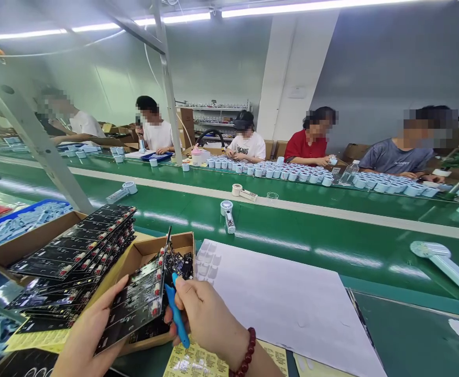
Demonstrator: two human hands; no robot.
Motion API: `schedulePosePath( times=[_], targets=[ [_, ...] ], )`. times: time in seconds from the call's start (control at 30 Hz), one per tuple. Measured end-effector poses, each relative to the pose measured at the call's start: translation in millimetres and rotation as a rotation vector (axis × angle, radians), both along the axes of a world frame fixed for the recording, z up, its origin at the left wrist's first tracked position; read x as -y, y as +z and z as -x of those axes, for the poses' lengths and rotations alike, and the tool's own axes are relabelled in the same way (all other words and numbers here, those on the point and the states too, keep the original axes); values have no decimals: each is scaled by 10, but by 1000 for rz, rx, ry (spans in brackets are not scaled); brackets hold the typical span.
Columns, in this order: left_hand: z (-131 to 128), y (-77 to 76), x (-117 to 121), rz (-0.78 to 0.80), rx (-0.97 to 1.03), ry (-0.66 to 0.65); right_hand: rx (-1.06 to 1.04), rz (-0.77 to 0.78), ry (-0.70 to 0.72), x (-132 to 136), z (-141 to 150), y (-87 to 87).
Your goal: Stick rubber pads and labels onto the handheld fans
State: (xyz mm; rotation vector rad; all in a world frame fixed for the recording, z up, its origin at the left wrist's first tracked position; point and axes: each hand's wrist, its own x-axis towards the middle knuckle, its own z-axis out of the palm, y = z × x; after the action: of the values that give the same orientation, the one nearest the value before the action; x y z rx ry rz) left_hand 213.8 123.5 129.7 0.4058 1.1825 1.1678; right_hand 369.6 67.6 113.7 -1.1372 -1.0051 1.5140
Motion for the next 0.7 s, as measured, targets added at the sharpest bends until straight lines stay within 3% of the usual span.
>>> schedulePosePath(
  times=[0.23,0.43,0.57,0.63,0.7],
  targets=[
    [104,-11,-14,-190,-126,-74,317,-107,53,79,-155,92],
    [101,126,52,-156,-199,-102,393,-128,53,93,-149,135],
    [144,76,42,-122,-143,-92,447,-130,13,101,-115,118],
    [137,21,37,-82,-98,-69,367,-111,-2,96,-66,108],
    [94,-16,46,-42,-63,-79,142,-60,18,78,-1,97]
  ],
)
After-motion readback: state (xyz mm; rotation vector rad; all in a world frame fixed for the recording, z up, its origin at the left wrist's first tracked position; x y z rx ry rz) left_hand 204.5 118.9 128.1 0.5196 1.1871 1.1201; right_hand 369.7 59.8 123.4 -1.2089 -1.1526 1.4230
